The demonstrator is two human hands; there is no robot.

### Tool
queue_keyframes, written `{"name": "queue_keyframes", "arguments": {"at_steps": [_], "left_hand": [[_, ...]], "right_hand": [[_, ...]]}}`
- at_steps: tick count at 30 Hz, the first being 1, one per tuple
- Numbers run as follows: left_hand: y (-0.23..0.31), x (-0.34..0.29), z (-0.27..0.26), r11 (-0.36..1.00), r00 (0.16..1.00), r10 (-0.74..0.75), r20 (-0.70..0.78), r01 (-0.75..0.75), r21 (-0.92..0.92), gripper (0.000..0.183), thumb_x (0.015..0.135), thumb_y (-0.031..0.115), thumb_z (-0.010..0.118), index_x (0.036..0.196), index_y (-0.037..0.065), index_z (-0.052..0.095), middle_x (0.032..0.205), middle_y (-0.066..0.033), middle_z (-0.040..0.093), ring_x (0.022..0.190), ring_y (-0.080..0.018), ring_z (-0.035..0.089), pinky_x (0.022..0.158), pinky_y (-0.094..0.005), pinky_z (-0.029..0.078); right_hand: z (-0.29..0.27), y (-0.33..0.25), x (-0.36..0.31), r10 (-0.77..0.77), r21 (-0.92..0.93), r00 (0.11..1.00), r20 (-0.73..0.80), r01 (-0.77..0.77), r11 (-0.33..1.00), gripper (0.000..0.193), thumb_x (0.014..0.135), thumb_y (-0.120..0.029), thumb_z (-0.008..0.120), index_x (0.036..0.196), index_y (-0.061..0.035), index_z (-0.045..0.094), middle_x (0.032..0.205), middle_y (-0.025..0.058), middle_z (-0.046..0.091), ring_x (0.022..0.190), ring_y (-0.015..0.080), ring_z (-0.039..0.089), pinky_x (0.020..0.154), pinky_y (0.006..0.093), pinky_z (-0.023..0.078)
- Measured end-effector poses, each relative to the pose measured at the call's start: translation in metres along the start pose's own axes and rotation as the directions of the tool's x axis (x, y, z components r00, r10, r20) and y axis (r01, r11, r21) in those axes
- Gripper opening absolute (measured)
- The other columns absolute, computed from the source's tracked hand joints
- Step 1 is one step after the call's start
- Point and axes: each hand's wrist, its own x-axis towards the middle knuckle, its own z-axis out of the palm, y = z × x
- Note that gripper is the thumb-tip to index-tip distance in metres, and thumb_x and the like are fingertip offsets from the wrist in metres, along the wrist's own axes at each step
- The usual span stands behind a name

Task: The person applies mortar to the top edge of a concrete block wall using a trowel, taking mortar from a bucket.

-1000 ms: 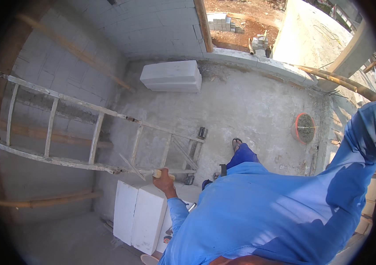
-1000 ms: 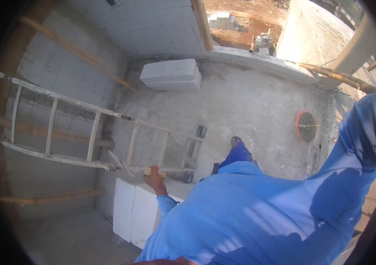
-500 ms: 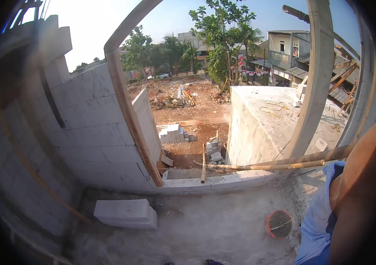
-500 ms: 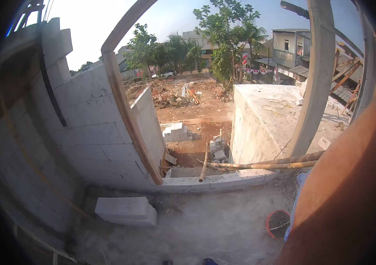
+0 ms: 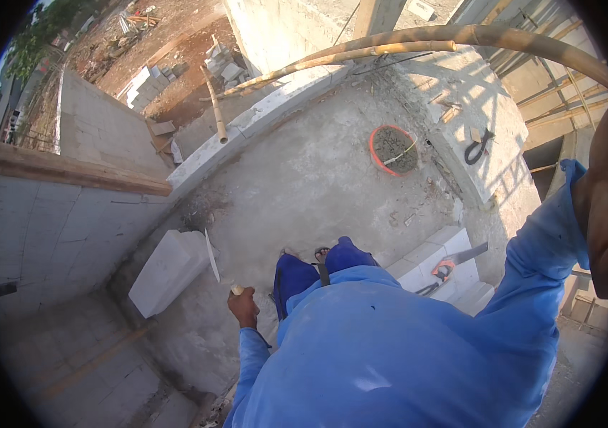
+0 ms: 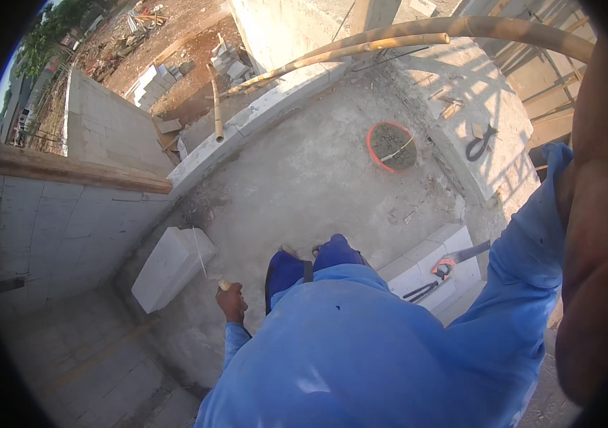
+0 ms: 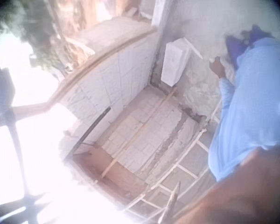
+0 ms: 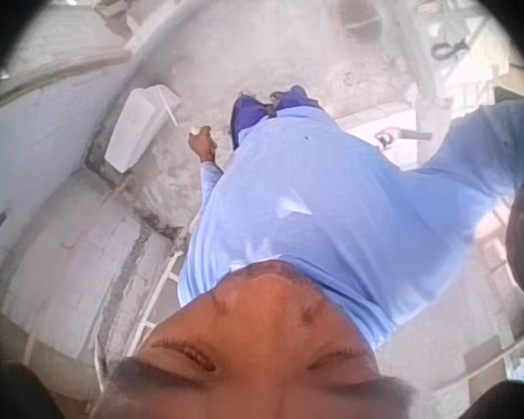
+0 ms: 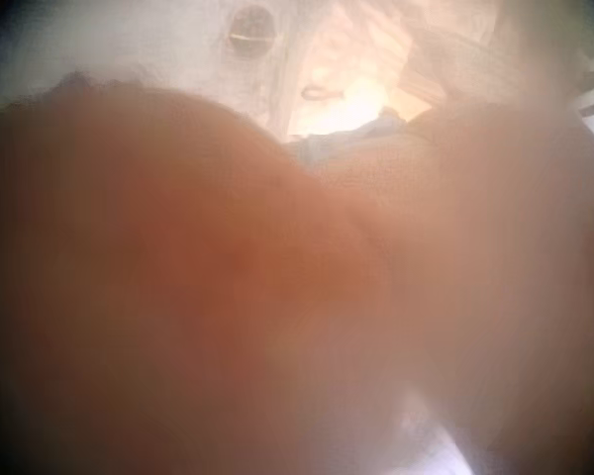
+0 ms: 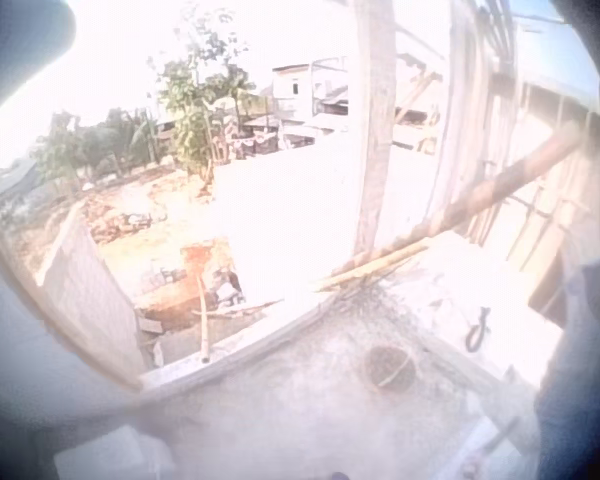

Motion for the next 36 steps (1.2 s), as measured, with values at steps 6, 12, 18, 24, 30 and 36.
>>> {"name": "queue_keyframes", "arguments": {"at_steps": [6,12,18,24,30,36], "left_hand": [[0.004,0.031,0.012,0.9,0.996,0.015,0.083,-0.05,0.432,0.031,0.059,0.015,0.069,0.08,-0.006,0.061,0.073,-0.014,0.063,0.064,-0.026,0.06,0.063,-0.0375,0.047],[-0.024,0.027,0.019,0.652,0.974,-0.22,-0.059,0.192,0.733,0.041,0.056,0.02,0.072,0.087,-0.006,0.064,0.082,-0.0195,0.066,0.075,-0.0325,0.064,0.07,-0.0397,0.048],[-0.048,-0.063,0.04,0.221,0.764,-0.458,-0.455,0.593,0.774,0.045,0.058,0.029,0.076,0.087,-0.004,0.066,0.086,-0.0198,0.067,0.082,-0.0314,0.066,0.075,-0.0387,0.051],[-0.033,-0.154,0.066,-0.109,0.651,-0.572,-0.499,0.543,0.833,0.045,0.059,0.034,0.078,0.084,-0.002,0.068,0.082,-0.0176,0.068,0.081,-0.0293,0.067,0.074,-0.0383,0.052],[0.02,-0.154,0.167,0.192,0.652,-0.627,-0.426,0.66,0.726,0.034,0.058,0.028,0.076,0.074,-0.001,0.065,0.07,-0.013,0.067,0.066,-0.0277,0.066,0.064,-0.0387,0.051],[-0.088,-0.195,0.121,0.307,0.671,-0.658,-0.343,0.655,0.691,0.033,0.057,0.026,0.076,0.075,0.0,0.066,0.071,-0.0146,0.067,0.068,-0.0286,0.066,0.068,-0.0395,0.052]], "right_hand": [[0.116,0.105,-0.153,0.941,0.409,0.31,-0.139,-0.847,0.34,0.038,0.087,-0.021,0.047,0.115,0.0007,0.059,0.109,0.0084,0.058,0.091,0.0131,0.049,0.086,0.0281,0.039],[0.331,0.205,-0.42,0.892,0.571,-0.408,0.194,-0.693,-0.441,0.051,0.088,-0.037,0.049,0.129,-0.0062,0.048,0.1,0.0075,0.056,0.095,0.019,0.05,0.089,0.0382,0.038],[0.526,0.294,-0.519,0.601,0.552,-0.687,0.408,-0.338,-0.762,0.061,0.085,-0.048,0.052,0.13,-0.0081,0.044,0.106,0.0109,0.055,0.123,0.0273,0.042,0.092,0.0473,0.033],[0.58,0.333,-0.537,0.558,0.704,-0.508,0.657,0.148,-0.694,0.023,0.085,-0.031,0.053,0.093,-0.009,0.054,0.09,0.0051,0.057,0.08,0.0218,0.056,0.078,0.0404,0.042],[0.579,0.341,-0.507,0.52,0.748,-0.696,0.496,0.039,-0.662,0.01,0.082,-0.023,0.054,0.086,-0.0141,0.049,0.076,-0.0013,0.044,0.059,0.0121,0.04,0.055,0.029,0.035],[0.579,0.306,-0.432,0.517,0.611,-0.687,0.51,-0.134,-0.78,0.012,0.084,-0.023,0.053,0.093,-0.0157,0.05,0.083,-0.0028,0.043,0.067,0.0102,0.04,0.05,0.0259,0.033]]}}
